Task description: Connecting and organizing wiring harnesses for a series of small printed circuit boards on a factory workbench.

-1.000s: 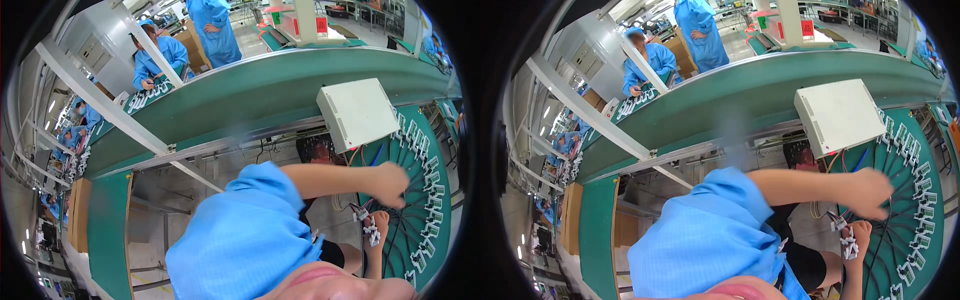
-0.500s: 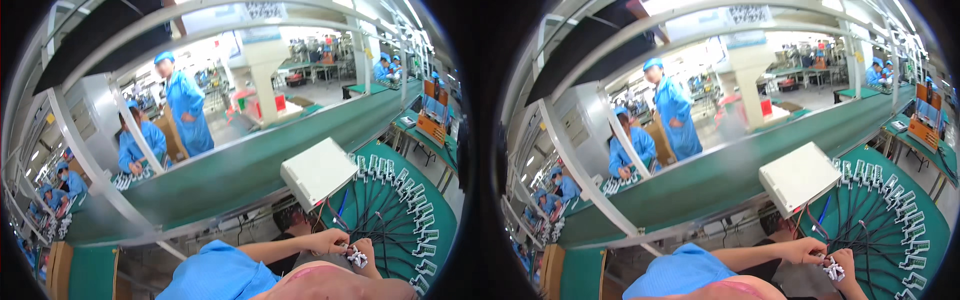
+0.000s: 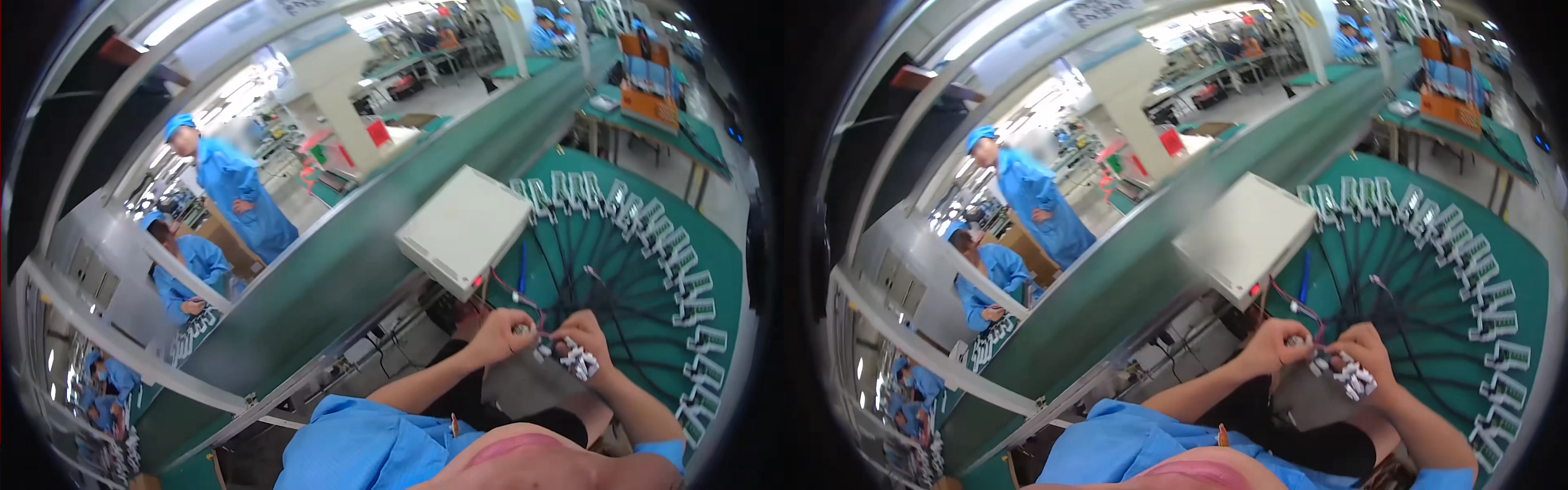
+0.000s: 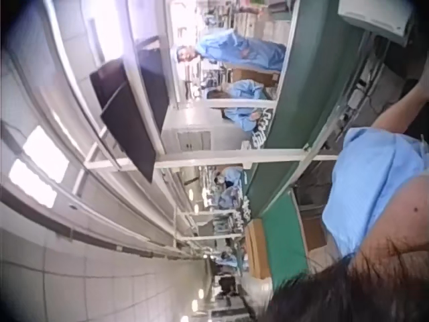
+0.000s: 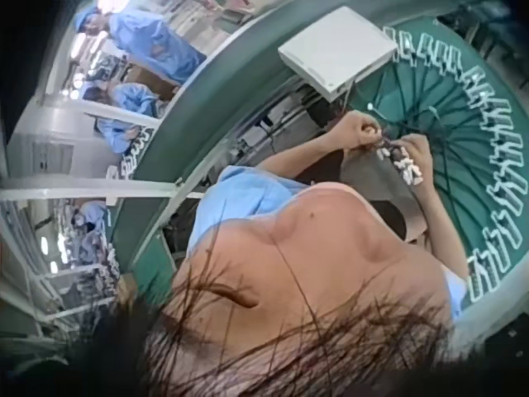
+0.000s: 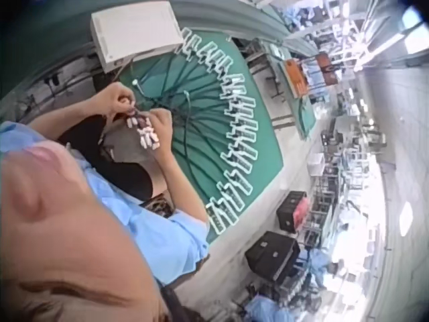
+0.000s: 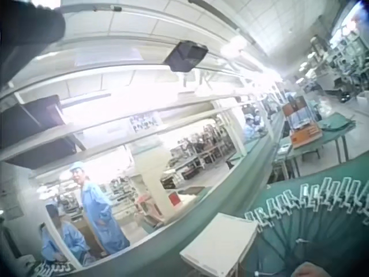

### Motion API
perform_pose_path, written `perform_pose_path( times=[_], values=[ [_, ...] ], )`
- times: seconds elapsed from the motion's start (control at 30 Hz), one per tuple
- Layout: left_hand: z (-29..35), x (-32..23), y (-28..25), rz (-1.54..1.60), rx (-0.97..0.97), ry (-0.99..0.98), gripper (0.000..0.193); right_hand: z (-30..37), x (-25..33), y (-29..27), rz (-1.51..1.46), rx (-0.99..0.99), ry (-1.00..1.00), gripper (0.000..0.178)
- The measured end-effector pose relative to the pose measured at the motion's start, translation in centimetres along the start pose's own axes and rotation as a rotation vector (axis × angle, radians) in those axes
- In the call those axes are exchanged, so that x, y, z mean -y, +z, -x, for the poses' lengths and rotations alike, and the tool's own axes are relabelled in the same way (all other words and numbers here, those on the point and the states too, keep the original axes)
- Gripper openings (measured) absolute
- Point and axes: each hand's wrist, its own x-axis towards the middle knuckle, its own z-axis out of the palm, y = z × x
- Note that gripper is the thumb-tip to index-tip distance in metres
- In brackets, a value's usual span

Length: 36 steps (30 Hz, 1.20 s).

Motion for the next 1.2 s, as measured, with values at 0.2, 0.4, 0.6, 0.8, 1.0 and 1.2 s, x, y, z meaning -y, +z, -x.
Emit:
perform_pose_path(
  times=[0.2, 0.4, 0.6, 0.8, 1.0, 1.2],
  values=[
    [0.5, -1.6, 0.1, -0.053, -0.121, 0.053, 0.018, -0.3, 0.3, -0.4, 0.083, 0.065, -0.04, 0.019],
    [1.4, -5.4, 0.8, -0.129, -0.119, 0.244, 0.03, 0.7, -0.8, -0.1, 0.15, 0.092, 0.008, 0.021],
    [0.6, -5.0, 2.6, -0.254, -0.108, 0.456, 0.021, 0.7, -0.5, 0.2, 0.116, 0.118, 0.116, 0.036],
    [1.2, -4.3, 2.3, -0.274, -0.026, 0.439, 0.017, -0.2, 0.3, 0.2, 0.14, 0.15, 0.158, 0.038],
    [0.8, -3.7, 3.0, -0.292, -0.053, 0.427, 0.016, 0.7, -0.4, 0.5, 0.159, 0.176, 0.164, 0.034],
    [1.3, -3.2, 2.1, -0.065, -0.095, 0.153, 0.019, 0.7, 0.0, -0.1, -0.01, 0.107, 0.314, 0.018]
  ],
)
